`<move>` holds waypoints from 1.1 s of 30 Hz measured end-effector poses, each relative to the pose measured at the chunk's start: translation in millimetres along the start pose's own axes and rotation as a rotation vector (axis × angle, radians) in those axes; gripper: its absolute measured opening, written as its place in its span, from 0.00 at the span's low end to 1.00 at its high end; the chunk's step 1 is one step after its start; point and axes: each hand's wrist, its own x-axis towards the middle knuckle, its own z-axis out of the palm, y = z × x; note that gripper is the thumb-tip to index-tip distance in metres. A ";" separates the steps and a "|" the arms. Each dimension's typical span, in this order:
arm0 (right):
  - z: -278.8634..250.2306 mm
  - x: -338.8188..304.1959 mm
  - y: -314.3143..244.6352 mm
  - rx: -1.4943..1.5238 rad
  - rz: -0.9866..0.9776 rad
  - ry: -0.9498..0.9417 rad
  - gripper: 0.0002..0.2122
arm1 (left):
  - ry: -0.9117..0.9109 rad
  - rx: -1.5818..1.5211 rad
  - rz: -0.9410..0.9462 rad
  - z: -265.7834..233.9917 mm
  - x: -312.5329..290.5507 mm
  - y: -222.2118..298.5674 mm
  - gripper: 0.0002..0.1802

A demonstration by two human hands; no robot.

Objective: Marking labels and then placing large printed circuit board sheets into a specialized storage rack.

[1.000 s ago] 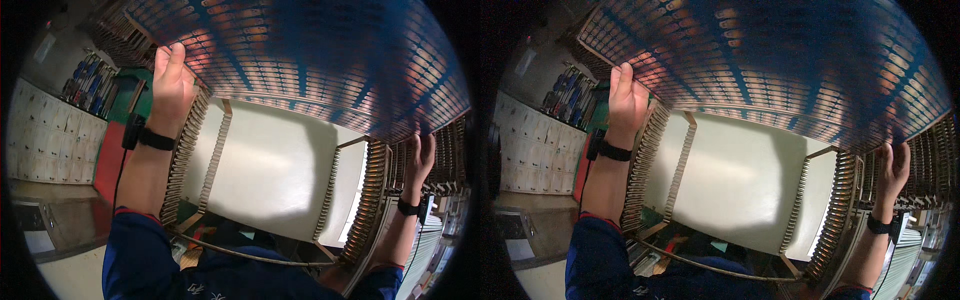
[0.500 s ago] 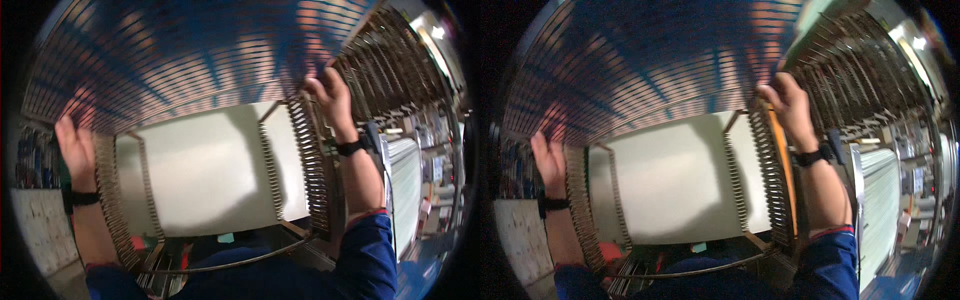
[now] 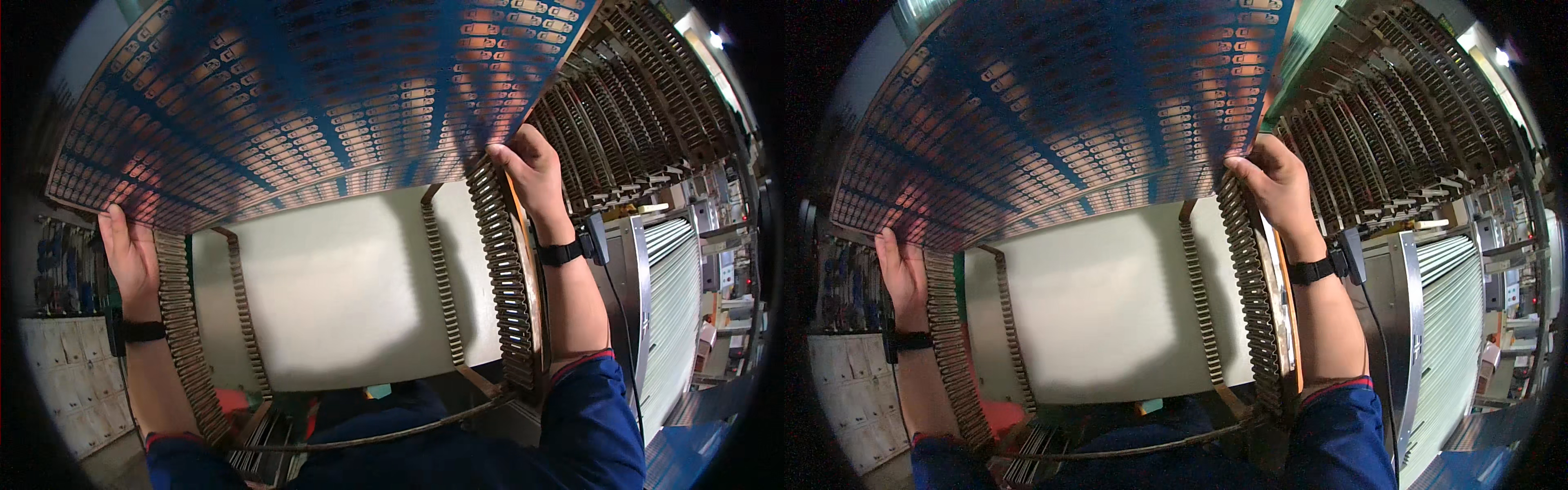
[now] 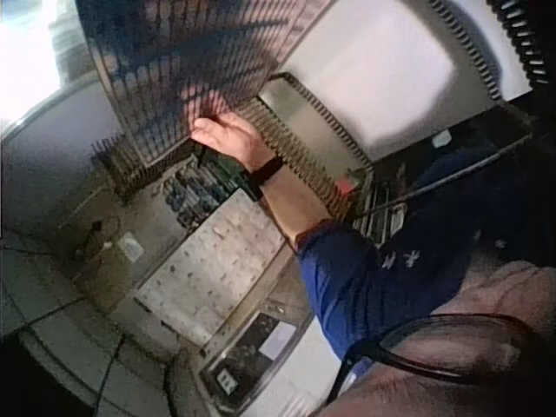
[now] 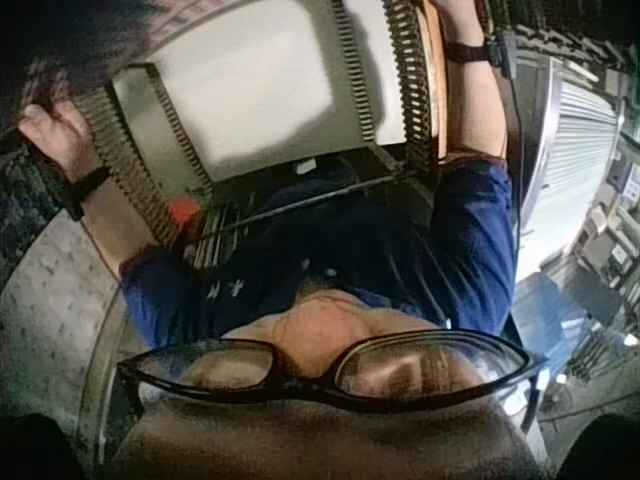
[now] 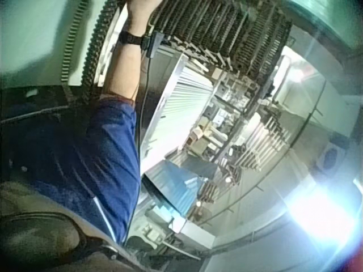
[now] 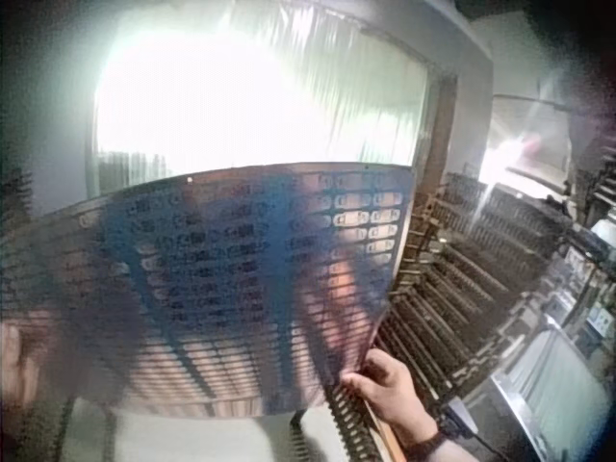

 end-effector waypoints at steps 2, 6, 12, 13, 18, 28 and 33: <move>0.9 -2.9 0.7 -0.009 0.042 0.016 0.10 | 0.027 0.015 -0.011 1.5 -0.4 0.7 0.24; 7.0 -6.6 -1.0 0.004 0.013 0.093 0.11 | -0.003 0.046 0.009 2.3 0.6 2.1 0.22; 5.1 -11.4 7.3 -0.194 -0.217 0.305 0.15 | 0.157 0.222 0.033 3.8 -2.6 1.8 0.19; 3.6 -14.1 0.5 -0.216 -0.259 0.291 0.16 | 0.045 0.192 0.080 5.0 -2.0 0.6 0.19; -21.2 -27.7 -22.8 -0.230 -0.314 0.334 0.19 | 0.017 0.030 0.047 23.8 -0.6 11.3 0.17; -10.1 -23.6 -7.0 -0.329 -0.133 0.255 0.13 | -0.055 0.014 0.197 20.1 -1.2 19.5 0.16; 3.5 -29.5 -11.4 -0.246 -0.062 0.297 0.11 | 0.036 0.225 0.201 25.7 -13.2 20.7 0.14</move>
